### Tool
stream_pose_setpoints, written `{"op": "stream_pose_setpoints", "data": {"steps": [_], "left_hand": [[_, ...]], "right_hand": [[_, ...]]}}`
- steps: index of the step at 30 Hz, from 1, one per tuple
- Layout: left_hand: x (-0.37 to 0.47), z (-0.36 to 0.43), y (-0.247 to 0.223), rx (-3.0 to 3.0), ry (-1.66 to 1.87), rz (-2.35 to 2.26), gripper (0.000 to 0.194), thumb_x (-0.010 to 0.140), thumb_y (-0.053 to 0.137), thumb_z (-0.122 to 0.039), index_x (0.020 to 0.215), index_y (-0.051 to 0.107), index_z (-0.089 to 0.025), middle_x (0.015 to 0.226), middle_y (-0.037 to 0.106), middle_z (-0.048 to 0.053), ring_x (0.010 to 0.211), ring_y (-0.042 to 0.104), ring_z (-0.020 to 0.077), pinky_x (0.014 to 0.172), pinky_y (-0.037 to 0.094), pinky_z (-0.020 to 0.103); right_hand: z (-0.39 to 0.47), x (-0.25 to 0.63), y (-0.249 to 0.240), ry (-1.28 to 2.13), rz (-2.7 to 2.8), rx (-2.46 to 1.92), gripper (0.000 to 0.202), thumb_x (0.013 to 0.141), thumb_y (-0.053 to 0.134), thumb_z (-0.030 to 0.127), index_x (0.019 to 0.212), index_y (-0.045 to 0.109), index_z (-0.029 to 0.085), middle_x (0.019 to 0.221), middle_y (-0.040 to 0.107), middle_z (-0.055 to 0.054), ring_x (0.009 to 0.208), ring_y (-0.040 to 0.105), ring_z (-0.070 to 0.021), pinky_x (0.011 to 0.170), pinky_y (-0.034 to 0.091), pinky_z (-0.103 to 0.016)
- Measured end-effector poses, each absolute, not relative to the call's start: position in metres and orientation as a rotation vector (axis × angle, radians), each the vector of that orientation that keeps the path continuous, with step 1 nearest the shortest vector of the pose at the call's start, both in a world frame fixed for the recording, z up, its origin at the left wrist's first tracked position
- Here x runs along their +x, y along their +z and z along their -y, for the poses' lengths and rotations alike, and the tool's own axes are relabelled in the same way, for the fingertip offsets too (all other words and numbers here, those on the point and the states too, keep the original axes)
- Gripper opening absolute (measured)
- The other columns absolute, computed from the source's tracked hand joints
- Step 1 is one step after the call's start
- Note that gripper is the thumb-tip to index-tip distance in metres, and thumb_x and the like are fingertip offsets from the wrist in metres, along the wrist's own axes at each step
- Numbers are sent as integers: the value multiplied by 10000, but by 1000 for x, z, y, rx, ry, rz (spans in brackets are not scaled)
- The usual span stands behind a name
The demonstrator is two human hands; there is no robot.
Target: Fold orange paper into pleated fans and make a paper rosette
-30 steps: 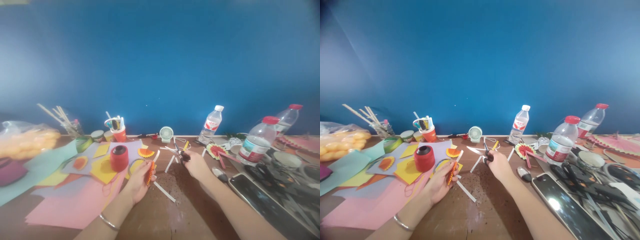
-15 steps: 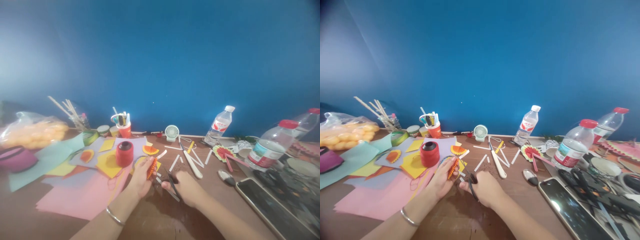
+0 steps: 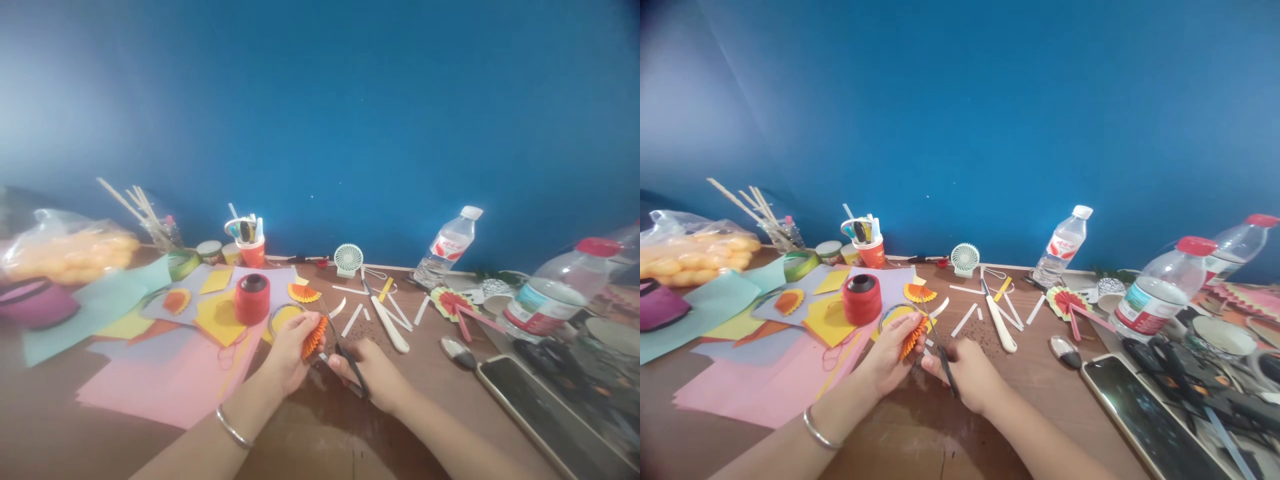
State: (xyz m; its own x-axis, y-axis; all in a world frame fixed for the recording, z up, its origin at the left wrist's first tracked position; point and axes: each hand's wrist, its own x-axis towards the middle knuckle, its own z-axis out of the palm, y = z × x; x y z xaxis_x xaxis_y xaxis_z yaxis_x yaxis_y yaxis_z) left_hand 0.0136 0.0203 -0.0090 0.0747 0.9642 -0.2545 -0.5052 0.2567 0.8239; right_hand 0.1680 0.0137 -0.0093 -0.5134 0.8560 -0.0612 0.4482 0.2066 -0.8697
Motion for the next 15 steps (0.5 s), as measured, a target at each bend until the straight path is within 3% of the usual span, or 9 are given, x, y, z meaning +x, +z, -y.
{"op": "stream_pose_setpoints", "data": {"steps": [15], "left_hand": [[13, -23, -9, 606, 1217, -883, 167, 690, 648, -272, 688, 579, -121, 514, 525, -42, 398, 467, 15, 381, 379, 94]], "right_hand": [[-15, 172, -10, 1279, 2057, -1243, 495, 753, 424, 585, 495, 429, 162, 434, 435, 15, 418, 416, -98, 437, 311, -206]]}}
